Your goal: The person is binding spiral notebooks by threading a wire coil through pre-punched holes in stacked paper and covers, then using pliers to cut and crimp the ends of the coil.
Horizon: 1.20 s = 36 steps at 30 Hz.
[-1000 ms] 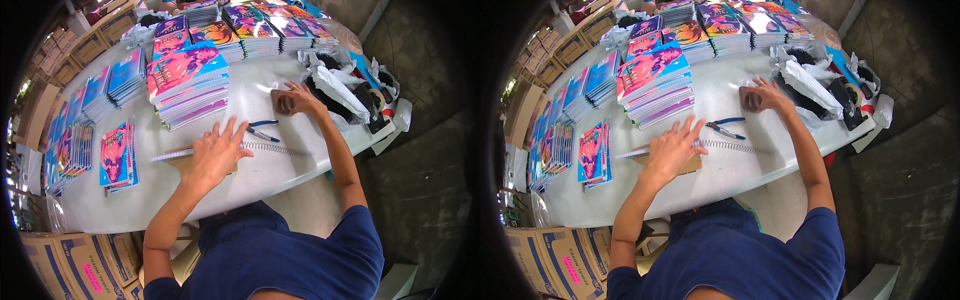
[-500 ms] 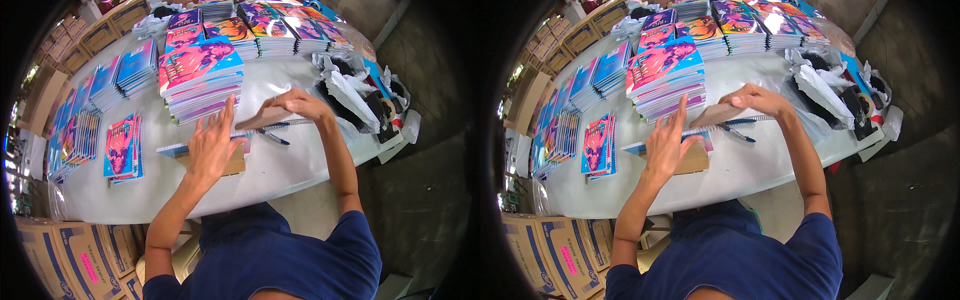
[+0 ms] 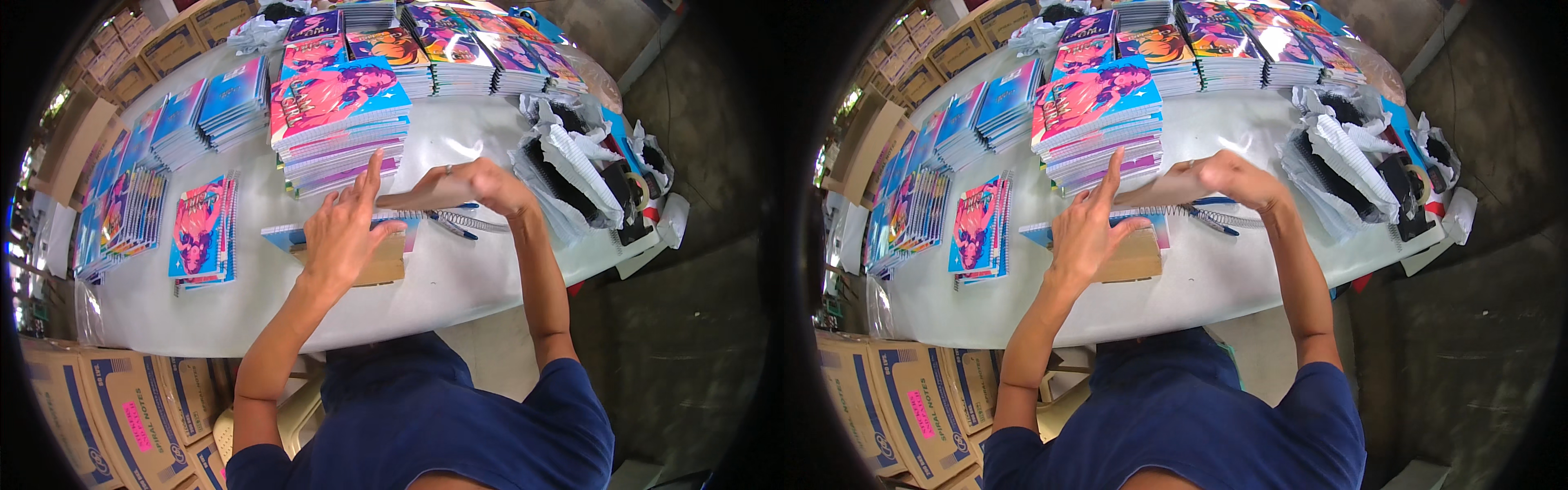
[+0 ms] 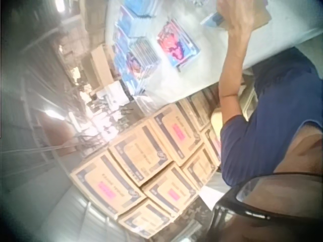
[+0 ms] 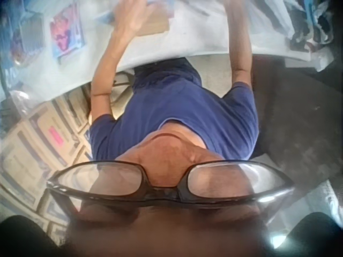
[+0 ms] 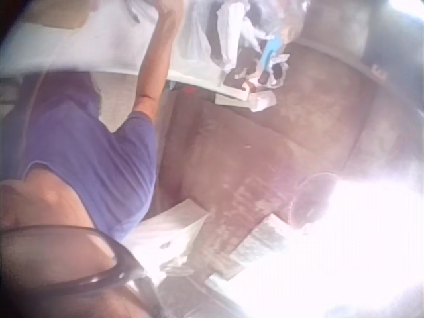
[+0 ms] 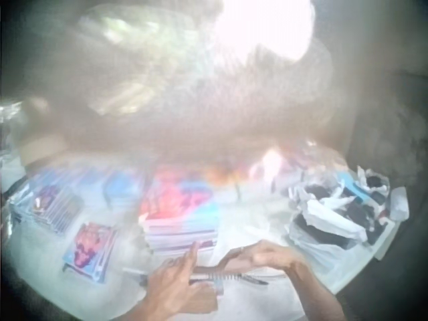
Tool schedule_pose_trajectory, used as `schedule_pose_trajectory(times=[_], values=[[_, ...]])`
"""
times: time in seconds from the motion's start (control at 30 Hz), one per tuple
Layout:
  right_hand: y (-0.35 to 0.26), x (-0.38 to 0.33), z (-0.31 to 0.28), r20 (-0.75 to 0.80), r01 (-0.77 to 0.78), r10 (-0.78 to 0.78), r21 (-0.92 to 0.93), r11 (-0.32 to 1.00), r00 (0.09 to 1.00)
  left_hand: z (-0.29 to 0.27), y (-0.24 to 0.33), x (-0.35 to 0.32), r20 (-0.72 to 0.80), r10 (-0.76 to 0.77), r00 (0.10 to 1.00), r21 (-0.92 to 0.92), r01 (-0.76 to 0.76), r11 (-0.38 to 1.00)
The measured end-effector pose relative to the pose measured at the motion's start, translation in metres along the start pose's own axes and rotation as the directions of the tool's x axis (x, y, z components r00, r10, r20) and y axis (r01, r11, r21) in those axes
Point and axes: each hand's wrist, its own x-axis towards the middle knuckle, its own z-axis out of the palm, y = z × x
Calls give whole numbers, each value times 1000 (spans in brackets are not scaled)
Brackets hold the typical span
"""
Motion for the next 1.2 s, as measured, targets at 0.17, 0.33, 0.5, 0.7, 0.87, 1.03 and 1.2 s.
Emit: schedule_pose_trajectory(times=[0.17, 0.33, 0.5, 0.7, 0.87, 1.03, 1.2], values=[[-26, 19, -1, 4, -205, 219, -343, 917, 976, -7, 2, 4, 43, -42, 998, 27, 41, 999], [-14, 23, -6, 112, -262, 346, -455, 851, 931, -2, 4, -5, 60, -62, 996, 44, 59, 997], [-15, 13, 18, 193, 42, 36, -383, 923, 980, -6, 3, -5, 98, -98, 990, 10, 97, 995], [-27, 20, 12, 179, -22, 103, -406, 914, 978, -9, 2, -1, 114, -140, 984, 8, 140, 990], [13, 30, 4, 25, -214, 335, -724, 656, 942, -17, 8, 4, 172, -200, 965, -10, 205, 979], [34, 15, -9, 52, 110, -137, -880, 462, 989, -14, -14, -4, 152, 58, 987, 170, -83, 982], [-25, 14, 80, 86, 182, -215, -859, 478, 973, -27, -12, -4, 242, 6, 970, -39, 3, 999]])
